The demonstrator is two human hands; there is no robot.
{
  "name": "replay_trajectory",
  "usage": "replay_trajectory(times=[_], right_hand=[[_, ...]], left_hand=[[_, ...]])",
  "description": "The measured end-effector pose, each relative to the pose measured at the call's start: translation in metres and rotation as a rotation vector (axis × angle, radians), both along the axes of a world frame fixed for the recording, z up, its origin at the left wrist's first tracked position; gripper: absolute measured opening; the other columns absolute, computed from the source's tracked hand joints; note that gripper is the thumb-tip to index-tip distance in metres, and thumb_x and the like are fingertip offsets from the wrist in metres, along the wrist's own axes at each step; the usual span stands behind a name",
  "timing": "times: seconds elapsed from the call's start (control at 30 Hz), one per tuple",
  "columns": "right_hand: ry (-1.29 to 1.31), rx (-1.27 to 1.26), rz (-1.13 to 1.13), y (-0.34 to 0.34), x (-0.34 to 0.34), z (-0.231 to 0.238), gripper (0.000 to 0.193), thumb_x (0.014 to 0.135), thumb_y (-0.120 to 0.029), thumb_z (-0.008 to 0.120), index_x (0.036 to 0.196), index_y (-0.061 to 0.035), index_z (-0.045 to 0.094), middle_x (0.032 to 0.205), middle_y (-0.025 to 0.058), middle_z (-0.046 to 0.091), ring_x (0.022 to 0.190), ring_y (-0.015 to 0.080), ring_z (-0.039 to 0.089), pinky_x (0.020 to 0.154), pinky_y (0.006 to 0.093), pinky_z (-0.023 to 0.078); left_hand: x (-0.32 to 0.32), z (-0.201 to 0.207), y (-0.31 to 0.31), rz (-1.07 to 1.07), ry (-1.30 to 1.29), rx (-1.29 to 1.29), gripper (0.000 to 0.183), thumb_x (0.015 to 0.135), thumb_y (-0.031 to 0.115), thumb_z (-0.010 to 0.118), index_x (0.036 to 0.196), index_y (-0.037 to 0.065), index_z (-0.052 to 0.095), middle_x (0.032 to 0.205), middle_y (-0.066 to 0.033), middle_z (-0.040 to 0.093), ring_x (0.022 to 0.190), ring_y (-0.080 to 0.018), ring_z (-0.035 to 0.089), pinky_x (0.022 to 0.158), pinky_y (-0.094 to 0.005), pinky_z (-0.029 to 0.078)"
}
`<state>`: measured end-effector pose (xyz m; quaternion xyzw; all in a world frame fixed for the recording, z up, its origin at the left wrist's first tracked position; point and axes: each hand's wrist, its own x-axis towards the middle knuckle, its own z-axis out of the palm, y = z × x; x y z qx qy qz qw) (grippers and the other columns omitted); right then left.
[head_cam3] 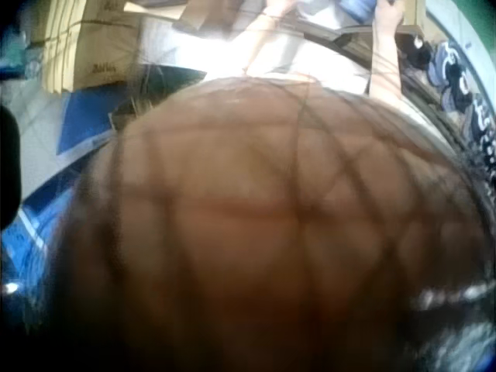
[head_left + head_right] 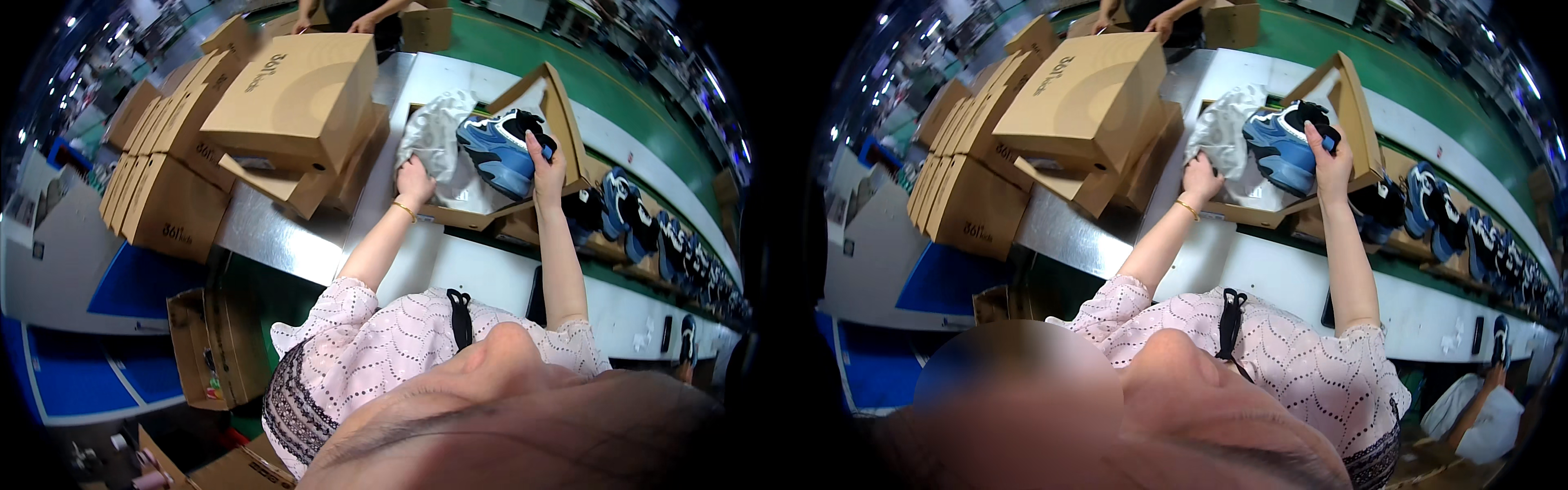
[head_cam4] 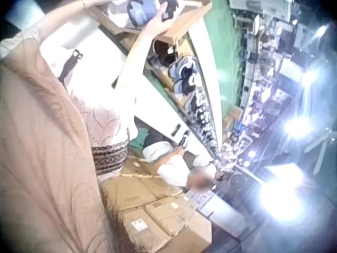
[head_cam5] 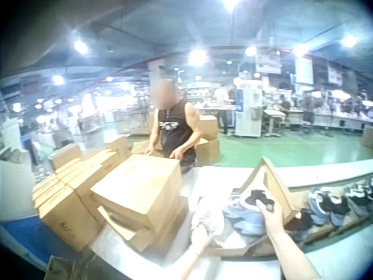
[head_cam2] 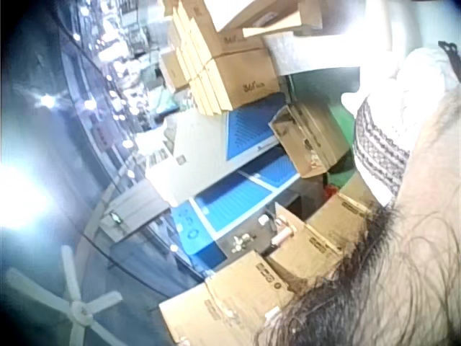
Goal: The person repeatedly opens cardboard shoe boxes, removes blue and white sneakers, places them on a nearby surface, and then places them back into the boxes. The person handles the shoes and boxes by hand in a repetitive cycle.
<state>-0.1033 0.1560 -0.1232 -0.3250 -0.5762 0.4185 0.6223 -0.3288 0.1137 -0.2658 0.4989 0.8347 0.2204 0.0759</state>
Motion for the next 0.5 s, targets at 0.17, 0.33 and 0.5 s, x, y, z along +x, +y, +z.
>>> replay_trajectory(times=[0.17,0.33,0.5], right_hand=[[0.294,-0.088,-0.075,-0.031,0.020,0.018,0.019,0.082,-0.019,0.070,0.090,-0.0048,0.060,0.086,-0.0014,0.057,0.081,0.0074,0.050,0.076,0.0216,0.038],[0.480,-0.087,-0.148,-0.030,0.030,0.018,0.031,0.082,-0.021,0.069,0.105,-0.0025,0.061,0.102,0.0025,0.060,0.093,0.0102,0.053,0.086,0.0254,0.040],[0.574,-0.186,-0.272,-0.023,0.043,0.014,0.032,0.082,-0.024,0.069,0.106,-0.0040,0.061,0.104,0.0030,0.060,0.096,0.0119,0.054,0.087,0.0268,0.041]], left_hand=[[-0.010,-0.022,0.014,-0.051,-0.087,-0.100,0.069,0.066,0.025,0.075,0.123,0.000,0.043,0.121,-0.0208,0.052,0.113,-0.0301,0.052,0.093,-0.0365,0.044],[-0.028,-0.014,0.022,-0.094,-0.522,0.203,0.077,0.061,0.019,0.078,0.127,0.005,0.040,0.119,-0.0137,0.055,0.104,-0.0280,0.058,0.086,-0.0365,0.048],[-0.036,0.038,-0.036,-0.458,-1.730,-0.162,0.085,0.073,0.020,0.075,0.140,0.009,0.025,0.129,-0.0087,0.046,0.115,-0.0203,0.049,0.093,-0.0375,0.044]])
